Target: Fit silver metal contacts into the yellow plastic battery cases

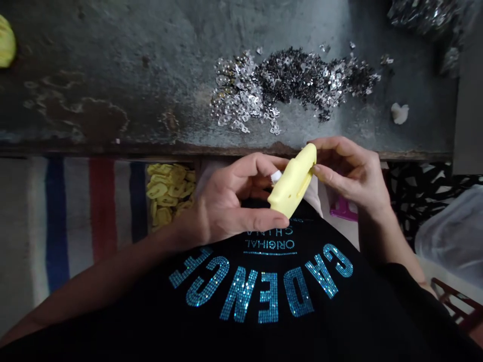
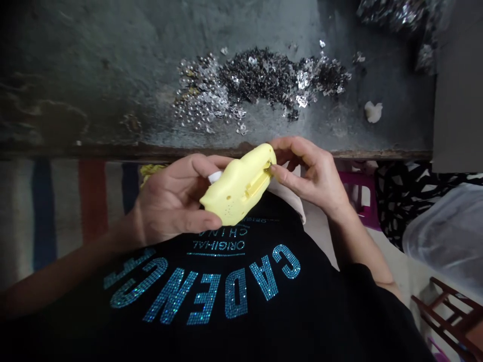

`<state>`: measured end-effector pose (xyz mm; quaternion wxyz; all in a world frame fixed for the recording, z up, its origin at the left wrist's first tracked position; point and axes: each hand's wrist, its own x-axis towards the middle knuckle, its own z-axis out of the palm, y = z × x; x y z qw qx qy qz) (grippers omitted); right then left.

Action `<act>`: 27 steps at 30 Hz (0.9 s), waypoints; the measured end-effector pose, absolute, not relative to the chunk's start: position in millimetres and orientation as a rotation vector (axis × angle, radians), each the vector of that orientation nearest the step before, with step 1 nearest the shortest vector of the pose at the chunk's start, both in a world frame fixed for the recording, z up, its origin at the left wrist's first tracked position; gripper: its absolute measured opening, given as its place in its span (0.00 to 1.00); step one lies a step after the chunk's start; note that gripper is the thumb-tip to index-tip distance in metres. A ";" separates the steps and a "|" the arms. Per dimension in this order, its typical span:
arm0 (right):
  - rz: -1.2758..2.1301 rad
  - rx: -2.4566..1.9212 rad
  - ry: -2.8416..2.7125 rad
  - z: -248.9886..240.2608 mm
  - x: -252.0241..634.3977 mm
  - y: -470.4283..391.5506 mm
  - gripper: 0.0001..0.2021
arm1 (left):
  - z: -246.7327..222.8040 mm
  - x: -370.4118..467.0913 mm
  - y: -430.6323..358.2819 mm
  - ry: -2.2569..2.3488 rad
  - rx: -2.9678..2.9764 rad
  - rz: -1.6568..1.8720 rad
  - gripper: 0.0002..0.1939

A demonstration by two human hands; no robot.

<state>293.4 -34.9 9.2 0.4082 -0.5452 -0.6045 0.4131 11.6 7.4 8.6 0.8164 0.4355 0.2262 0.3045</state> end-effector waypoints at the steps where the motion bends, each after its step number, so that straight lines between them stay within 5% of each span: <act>1: 1.057 -1.373 -1.524 9.7 292.8 -34.1 0.21 | 8.8 11.9 6.2 0.486 0.949 0.656 0.21; 7: 0.903 -1.307 -1.515 -5.6 282.5 -40.5 0.15 | 9.4 9.7 -0.6 0.571 1.137 0.680 0.22; 12: 0.495 -1.224 -1.529 -28.1 275.4 -50.6 0.18 | 9.4 14.2 8.3 0.575 1.451 0.569 0.62; 14: 0.372 -1.198 -1.537 -33.0 275.9 -53.1 0.20 | 10.1 18.3 14.2 0.523 1.554 0.468 0.69; 20: 0.225 -1.150 -1.608 -33.3 281.8 -55.4 0.22 | 11.1 22.5 18.7 0.435 1.669 0.397 0.68; 27: 0.198 -1.168 -1.573 -38.4 280.2 -55.5 0.22 | 7.8 17.3 17.4 0.382 1.587 0.547 0.52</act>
